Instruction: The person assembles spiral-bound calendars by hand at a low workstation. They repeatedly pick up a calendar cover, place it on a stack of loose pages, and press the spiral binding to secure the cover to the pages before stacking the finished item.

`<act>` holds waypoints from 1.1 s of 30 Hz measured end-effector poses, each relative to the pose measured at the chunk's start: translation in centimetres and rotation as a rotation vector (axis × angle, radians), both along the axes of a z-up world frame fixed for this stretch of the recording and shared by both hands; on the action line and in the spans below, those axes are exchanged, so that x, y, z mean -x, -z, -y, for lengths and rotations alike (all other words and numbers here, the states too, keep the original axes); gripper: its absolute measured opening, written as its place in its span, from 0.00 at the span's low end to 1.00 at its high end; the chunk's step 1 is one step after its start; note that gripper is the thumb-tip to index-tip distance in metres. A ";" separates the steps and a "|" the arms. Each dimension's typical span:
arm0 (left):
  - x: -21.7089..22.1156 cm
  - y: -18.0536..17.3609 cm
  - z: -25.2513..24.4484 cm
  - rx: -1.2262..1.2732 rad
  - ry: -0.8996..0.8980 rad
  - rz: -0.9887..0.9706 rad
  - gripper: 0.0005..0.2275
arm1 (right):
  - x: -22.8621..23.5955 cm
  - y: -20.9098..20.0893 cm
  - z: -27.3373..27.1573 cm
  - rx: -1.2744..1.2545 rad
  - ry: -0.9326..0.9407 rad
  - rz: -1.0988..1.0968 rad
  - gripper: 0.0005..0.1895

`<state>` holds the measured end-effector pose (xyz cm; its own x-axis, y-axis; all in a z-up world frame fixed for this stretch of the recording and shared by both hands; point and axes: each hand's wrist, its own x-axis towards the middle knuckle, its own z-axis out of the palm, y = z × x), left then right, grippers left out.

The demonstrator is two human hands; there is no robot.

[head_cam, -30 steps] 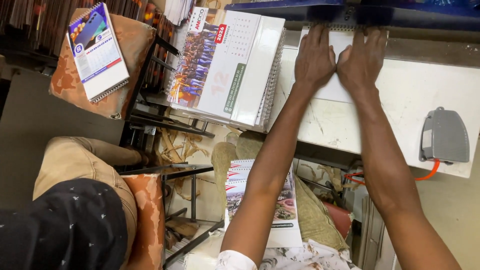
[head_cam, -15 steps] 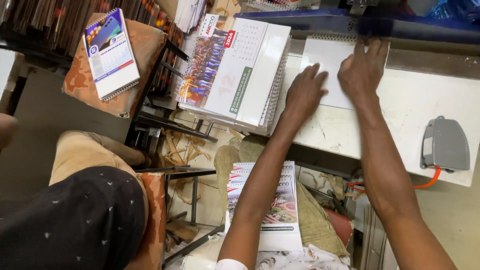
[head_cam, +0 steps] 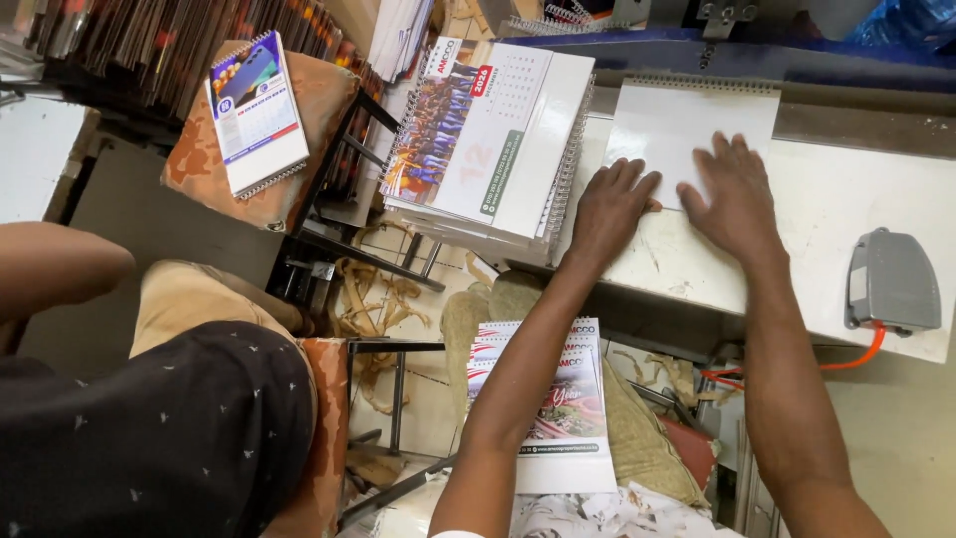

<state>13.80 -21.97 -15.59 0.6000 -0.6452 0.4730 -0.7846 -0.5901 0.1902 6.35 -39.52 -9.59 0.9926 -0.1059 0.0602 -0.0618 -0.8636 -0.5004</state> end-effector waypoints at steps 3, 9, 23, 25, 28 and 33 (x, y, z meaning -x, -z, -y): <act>0.1 -0.4 -0.1 0.075 0.011 0.016 0.15 | 5.6 -1.1 1.4 0.021 0.225 -0.034 0.24; 0.1 0.2 0.1 0.061 -0.012 -0.079 0.16 | 12.6 0.6 10.0 0.162 0.512 0.127 0.29; -0.2 -0.2 0.1 0.059 0.015 0.005 0.14 | 14.0 4.8 11.5 0.449 0.434 0.324 0.17; 0.3 -0.1 -0.2 0.070 0.023 0.004 0.14 | 14.8 4.4 10.9 0.453 0.416 0.358 0.15; 0.3 -0.3 -0.6 0.071 0.027 0.013 0.14 | 14.2 2.5 8.0 0.183 0.208 0.765 0.08; 0.0 1.1 -0.1 0.076 -0.051 0.115 0.15 | 10.3 0.4 -2.3 -1.163 0.240 0.160 0.27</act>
